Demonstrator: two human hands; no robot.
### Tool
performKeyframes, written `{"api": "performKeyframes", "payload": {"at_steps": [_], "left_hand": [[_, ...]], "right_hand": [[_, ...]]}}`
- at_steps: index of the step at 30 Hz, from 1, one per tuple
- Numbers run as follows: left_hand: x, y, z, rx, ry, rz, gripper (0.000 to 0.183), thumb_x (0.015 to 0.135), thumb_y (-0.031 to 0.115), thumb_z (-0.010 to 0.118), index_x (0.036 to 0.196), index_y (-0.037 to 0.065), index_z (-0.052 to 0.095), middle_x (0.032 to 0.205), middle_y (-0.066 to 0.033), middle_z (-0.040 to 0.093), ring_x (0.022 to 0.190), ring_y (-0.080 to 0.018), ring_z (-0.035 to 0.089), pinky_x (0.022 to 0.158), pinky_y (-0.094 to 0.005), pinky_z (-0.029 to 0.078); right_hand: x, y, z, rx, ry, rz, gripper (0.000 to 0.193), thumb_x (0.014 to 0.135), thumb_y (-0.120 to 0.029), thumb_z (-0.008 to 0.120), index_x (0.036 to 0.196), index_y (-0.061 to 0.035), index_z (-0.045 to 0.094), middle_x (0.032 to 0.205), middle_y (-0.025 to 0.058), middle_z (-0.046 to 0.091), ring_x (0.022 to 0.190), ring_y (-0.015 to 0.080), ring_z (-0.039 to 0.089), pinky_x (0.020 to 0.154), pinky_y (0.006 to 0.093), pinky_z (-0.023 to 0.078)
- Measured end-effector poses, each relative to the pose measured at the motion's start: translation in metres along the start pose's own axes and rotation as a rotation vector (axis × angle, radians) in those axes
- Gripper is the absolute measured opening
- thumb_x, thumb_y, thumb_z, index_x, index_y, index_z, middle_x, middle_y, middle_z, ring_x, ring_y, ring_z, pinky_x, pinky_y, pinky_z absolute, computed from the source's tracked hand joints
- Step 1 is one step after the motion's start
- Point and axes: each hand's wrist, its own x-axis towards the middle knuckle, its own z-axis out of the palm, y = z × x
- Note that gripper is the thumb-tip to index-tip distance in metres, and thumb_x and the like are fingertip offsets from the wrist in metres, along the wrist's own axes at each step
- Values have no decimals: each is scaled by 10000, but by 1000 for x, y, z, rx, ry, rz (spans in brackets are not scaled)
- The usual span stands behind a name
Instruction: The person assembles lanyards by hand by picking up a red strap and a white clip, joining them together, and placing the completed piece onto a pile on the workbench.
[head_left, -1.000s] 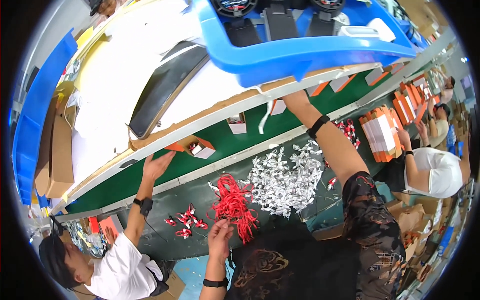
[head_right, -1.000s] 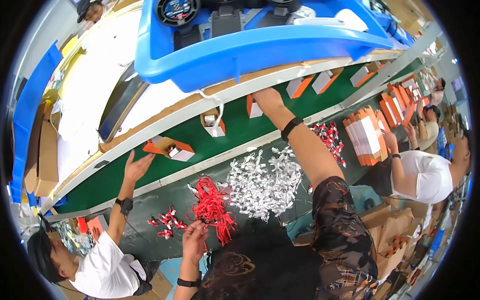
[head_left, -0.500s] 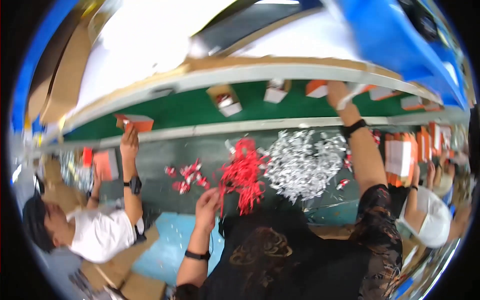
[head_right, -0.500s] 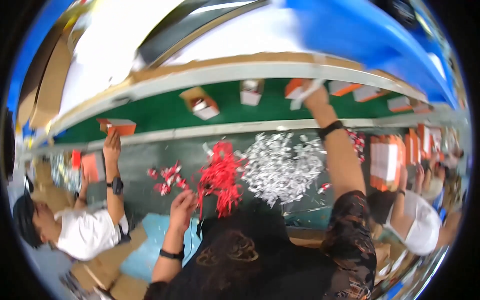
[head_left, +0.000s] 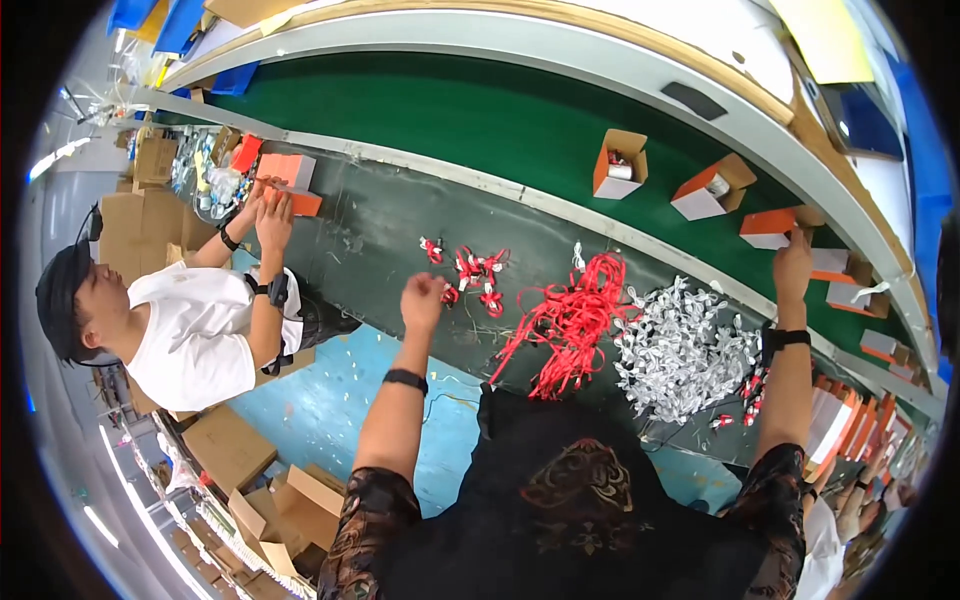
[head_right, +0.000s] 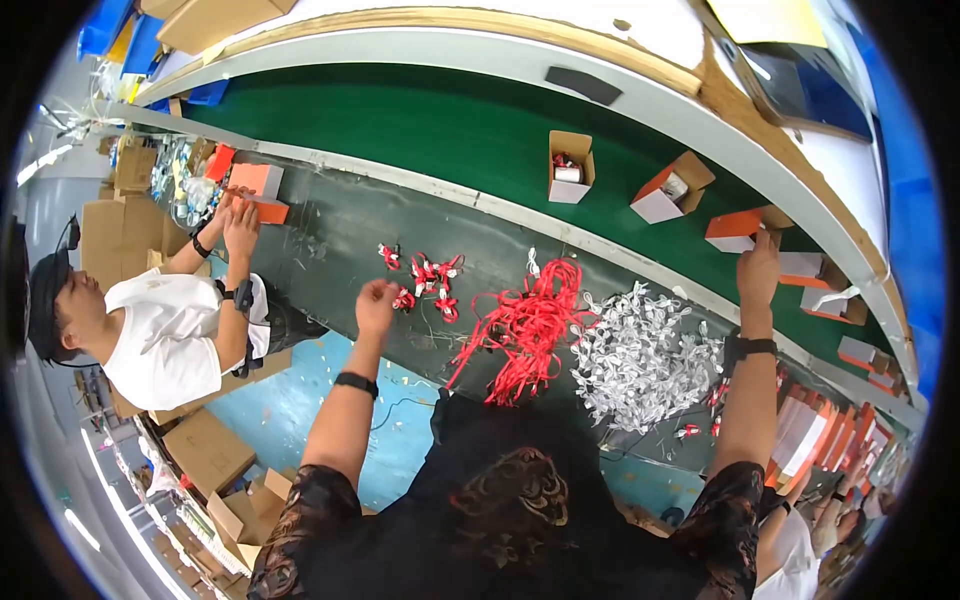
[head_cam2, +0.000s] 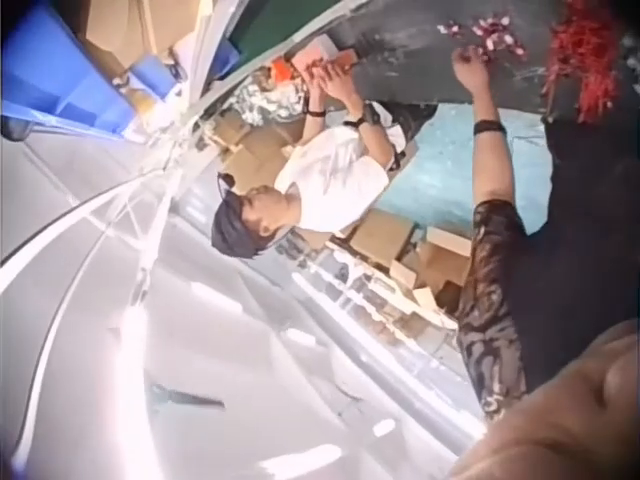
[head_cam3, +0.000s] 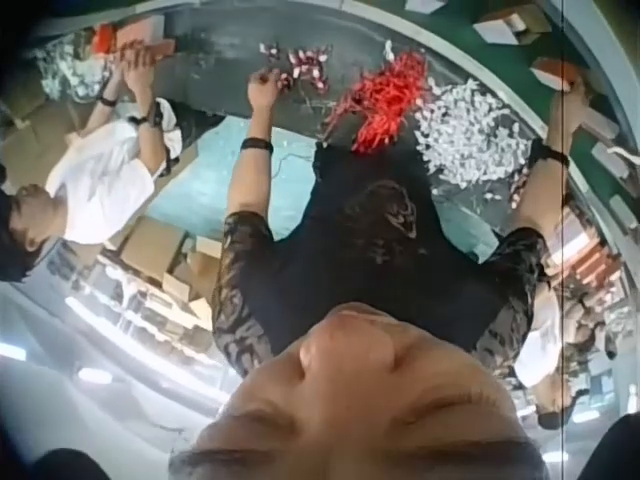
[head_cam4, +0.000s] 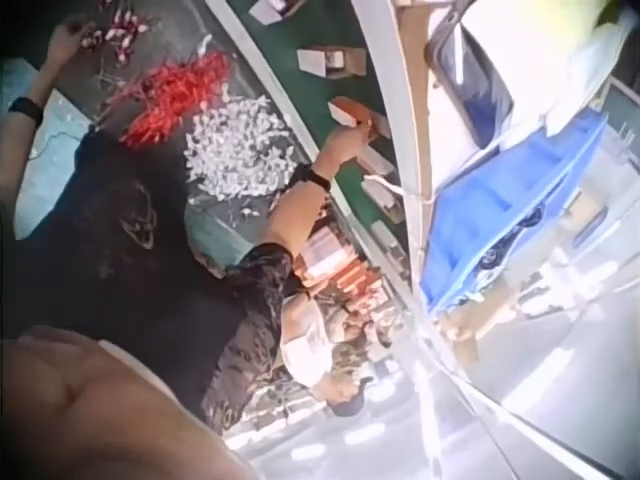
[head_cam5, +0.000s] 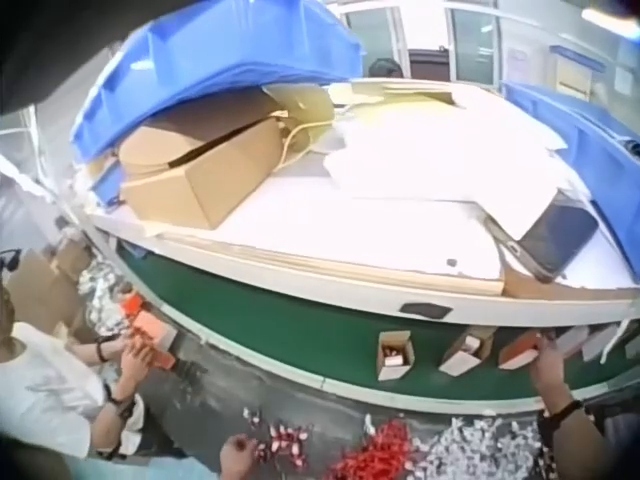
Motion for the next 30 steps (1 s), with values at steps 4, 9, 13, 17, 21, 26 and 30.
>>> {"api": "performKeyframes", "payload": {"at_steps": [4,9,13,17,21,26,30], "left_hand": [[49,44,10,282,176,-144,587,733,512,741,1101,64,653,1028,-152,699,981,-297,672,856,-403,512],[65,72,27,524,2,-227,498,750,470,708,1092,111,663,1110,-172,676,1063,-344,639,910,-438,502],[63,66,32,666,107,-28,315,788,360,660,970,107,703,948,-171,700,924,-373,674,820,-461,537],[14,66,11,-164,143,405,100,812,13,660,907,-19,654,742,-33,626,671,-119,546,646,-279,479],[-109,146,24,-121,-308,440,93,823,27,666,914,11,662,783,21,602,673,-61,497,613,-245,436],[-212,196,73,-469,-663,482,158,759,-18,744,901,1,678,843,-25,648,717,-92,598,640,-220,479],[-244,252,107,-274,-648,834,302,772,1,751,1041,-10,615,927,-98,668,744,-163,646,710,-272,537]], "right_hand": [[-9,6,-10,32,-80,-24,308,809,4,536,1109,-42,589,1113,200,609,988,417,588,807,497,491],[-12,-27,-53,-36,34,-156,301,795,-8,551,1089,-52,598,990,194,621,909,397,607,790,484,498],[-30,-32,-63,-87,73,-143,230,777,-55,577,1004,-60,620,918,166,625,844,361,606,722,440,508],[-82,-120,-73,512,-148,27,249,789,-41,618,1027,-91,673,990,154,659,875,341,639,749,430,517],[-138,-209,-94,1270,-639,140,487,816,-142,732,1264,-44,568,1171,120,653,814,177,675,717,312,533],[-165,-240,-137,1424,-694,157,415,856,-95,679,1260,-53,595,884,102,687,770,115,646,710,286,509],[-174,-195,-148,1368,-353,320,283,867,-91,655,1146,-49,657,846,113,675,739,119,633,667,281,505]]}}
